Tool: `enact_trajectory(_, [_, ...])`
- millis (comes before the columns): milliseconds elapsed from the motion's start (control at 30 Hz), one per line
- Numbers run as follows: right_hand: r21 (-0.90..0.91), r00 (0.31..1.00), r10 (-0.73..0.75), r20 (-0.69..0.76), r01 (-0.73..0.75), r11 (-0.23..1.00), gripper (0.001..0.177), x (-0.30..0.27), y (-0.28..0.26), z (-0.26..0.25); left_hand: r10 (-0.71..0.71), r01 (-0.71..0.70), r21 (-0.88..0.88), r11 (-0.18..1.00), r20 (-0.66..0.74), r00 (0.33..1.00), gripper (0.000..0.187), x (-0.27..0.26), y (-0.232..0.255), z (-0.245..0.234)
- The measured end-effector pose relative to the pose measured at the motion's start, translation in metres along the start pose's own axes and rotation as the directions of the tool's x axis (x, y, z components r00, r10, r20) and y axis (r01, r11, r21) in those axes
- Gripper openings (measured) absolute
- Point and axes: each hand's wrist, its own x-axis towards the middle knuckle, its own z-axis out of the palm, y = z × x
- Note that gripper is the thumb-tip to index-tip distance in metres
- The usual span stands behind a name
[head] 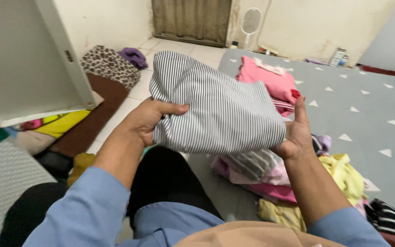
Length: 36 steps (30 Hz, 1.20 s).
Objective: The person folds various clothes and places them into a cabinet. They handle shirts, pants, and other garments, folding each item and stacking them neatly inside the cabinet.
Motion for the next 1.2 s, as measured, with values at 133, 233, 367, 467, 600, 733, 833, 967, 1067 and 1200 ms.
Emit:
enact_trajectory(133, [-0.194,0.966,0.256,0.033,-0.245,0.950,0.052,0.047,0.057,0.023,0.098,-0.080,0.135,0.988,-0.129,0.987,0.066,-0.087,0.030,-0.042])
enact_trajectory(233, [-0.388,0.840,0.542,0.015,-0.495,0.778,0.036,0.084,0.129,0.064,0.123,-0.068,0.167,0.984,-0.345,0.930,0.063,-0.149,0.053,-0.071])
enact_trajectory(367, [-0.757,0.810,0.583,0.054,-0.348,0.554,0.060,0.112,0.226,0.146,0.249,-0.157,0.208,0.965,-0.552,0.796,0.059,-0.231,0.081,-0.109])
enact_trajectory(467, [-0.937,0.865,0.502,0.014,-0.164,0.309,0.083,0.117,0.296,0.210,0.368,-0.109,0.386,0.916,-0.701,0.611,0.053,-0.276,0.108,-0.130])
enact_trajectory(600, [-0.924,0.821,0.561,0.104,-0.128,0.359,0.089,0.121,0.368,0.276,0.758,0.549,0.781,0.297,-0.543,0.363,0.059,-0.304,0.149,-0.132])
enact_trajectory(733, [-0.530,0.294,0.784,0.547,-0.602,0.597,0.092,0.127,0.416,0.297,0.822,0.697,0.714,-0.064,-0.358,0.442,0.031,-0.276,0.145,-0.106])
enact_trajectory(833, [-0.163,0.452,0.588,0.671,-0.684,0.711,0.060,0.150,0.456,0.287,0.804,0.615,0.788,-0.030,-0.346,0.483,0.023,-0.264,0.127,-0.088])
enact_trajectory(967, [0.159,0.432,0.191,0.881,-0.653,0.740,0.060,0.147,0.527,0.258,0.912,0.280,0.960,-0.021,-0.096,0.398,0.037,-0.291,0.116,-0.090])
enact_trajectory(1067, [-0.115,0.495,0.486,0.720,-0.605,0.788,0.052,0.150,0.527,0.269,0.903,0.433,0.851,0.298,-0.399,0.163,0.046,-0.330,0.109,-0.088])
enact_trajectory(1200, [-0.234,0.514,0.569,0.642,-0.575,0.784,0.072,0.141,0.523,0.303,0.307,0.639,0.247,0.728,-0.952,0.019,0.086,-0.382,0.113,-0.102])
